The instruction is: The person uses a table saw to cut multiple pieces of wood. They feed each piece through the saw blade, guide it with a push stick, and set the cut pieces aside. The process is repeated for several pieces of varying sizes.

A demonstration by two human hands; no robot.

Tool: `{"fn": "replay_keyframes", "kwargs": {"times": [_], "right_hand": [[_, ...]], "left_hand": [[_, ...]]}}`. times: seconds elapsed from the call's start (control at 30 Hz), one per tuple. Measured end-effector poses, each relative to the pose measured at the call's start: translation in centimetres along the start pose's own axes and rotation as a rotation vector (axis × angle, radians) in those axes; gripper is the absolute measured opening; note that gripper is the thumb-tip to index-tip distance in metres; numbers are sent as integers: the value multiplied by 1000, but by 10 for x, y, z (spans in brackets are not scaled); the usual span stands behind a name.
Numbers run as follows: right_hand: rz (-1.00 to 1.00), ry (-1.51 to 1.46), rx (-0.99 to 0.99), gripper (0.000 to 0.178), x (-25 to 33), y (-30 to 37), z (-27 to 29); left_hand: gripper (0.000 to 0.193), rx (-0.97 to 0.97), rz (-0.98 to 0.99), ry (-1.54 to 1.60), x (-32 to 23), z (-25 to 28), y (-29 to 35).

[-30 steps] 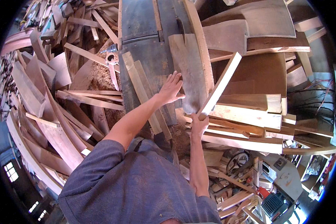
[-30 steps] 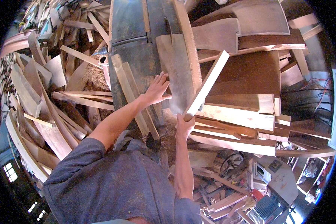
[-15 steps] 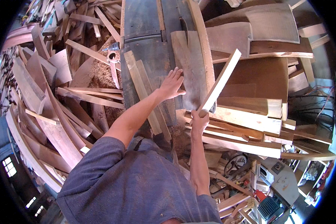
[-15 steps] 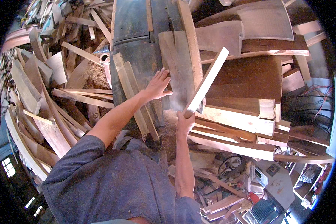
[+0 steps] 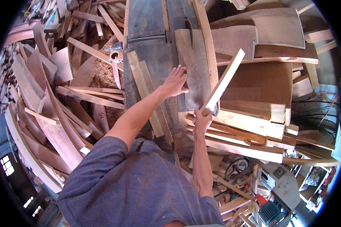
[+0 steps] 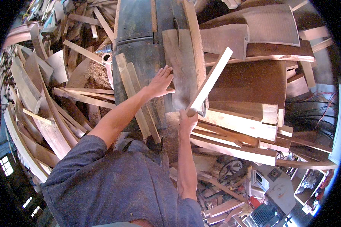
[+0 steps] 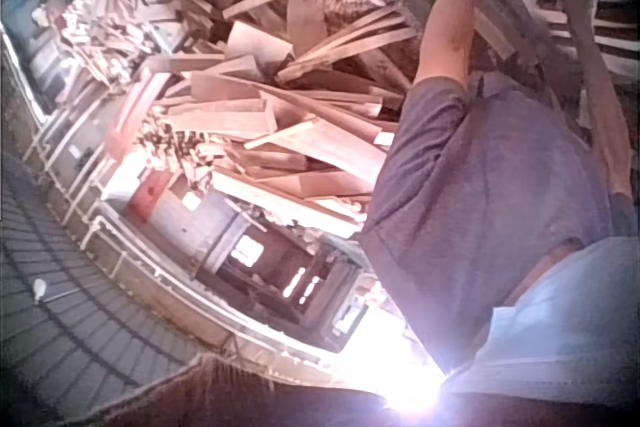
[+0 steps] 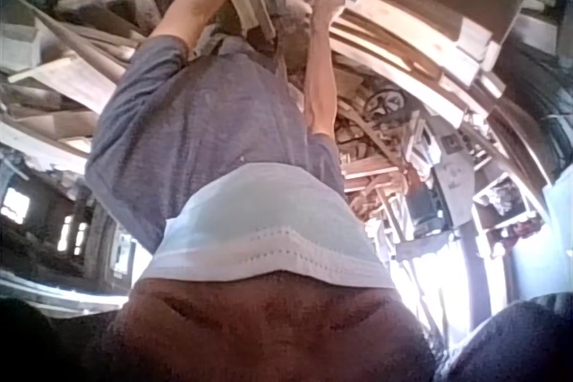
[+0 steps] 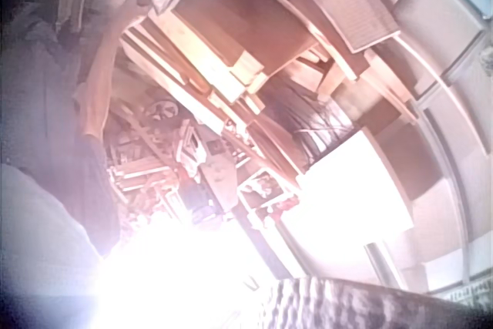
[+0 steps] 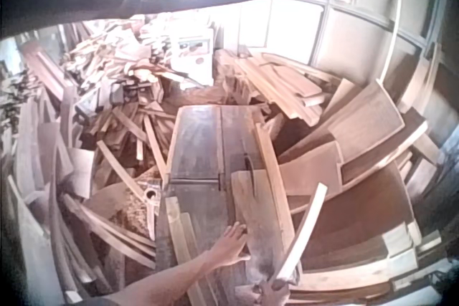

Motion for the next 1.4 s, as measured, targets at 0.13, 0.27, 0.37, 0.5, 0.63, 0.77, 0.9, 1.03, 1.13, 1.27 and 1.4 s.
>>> {"fn": "replay_keyframes", "kwargs": {"times": [0.13, 0.27, 0.37, 0.5, 0.63, 0.77, 0.9, 1.03, 1.13, 1.27, 1.4], "right_hand": [[24, -7, 35, 46, 2, 0, -1], [-20, 119, 44, 57, 0, 5, 27], [-112, -3, 145, 59, 5, 45, 74], [-171, -59, 170, 43, -17, 110, 172], [-100, 68, 102, 50, -58, 177, 244], [-138, 187, 31, 50, -77, 222, 264], [-6, 368, -64, 39, -64, 233, 258], [117, 533, -87, 39, -64, 217, 254], [236, 638, -85, 39, -75, 195, 252], [260, 647, -85, 40, -75, 188, 243], [424, 654, -134, 41, -63, 194, 234]], "left_hand": [[79, 23, 20, -18, 1, -1, -3], [80, 130, 19, -21, 4, -5, -8], [79, 111, 36, -38, 7, -8, 0], [79, 134, 51, -15, 5, -7, -4], [79, 153, 59, -20, 6, -6, -5], [79, 140, 56, -27, 9, -8, -3], [79, 147, 48, -35, 7, -11, -6], [81, 176, 58, -28, 1, -5, -7], [80, 161, 46, -40, 4, -5, -4], [80, 124, 11, -47, 4, -6, -3], [78, 45, -16, -49, 13, -5, -6]]}}
Point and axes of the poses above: each hand's wrist, its own y-axis away from the middle knuckle, its own z-axis out of the back of the hand, x = y × z, the point moved 10 cm from there along -y, towards the middle knuckle, and after that the axes turned 13 degrees about -z, right-handed, at the moved point
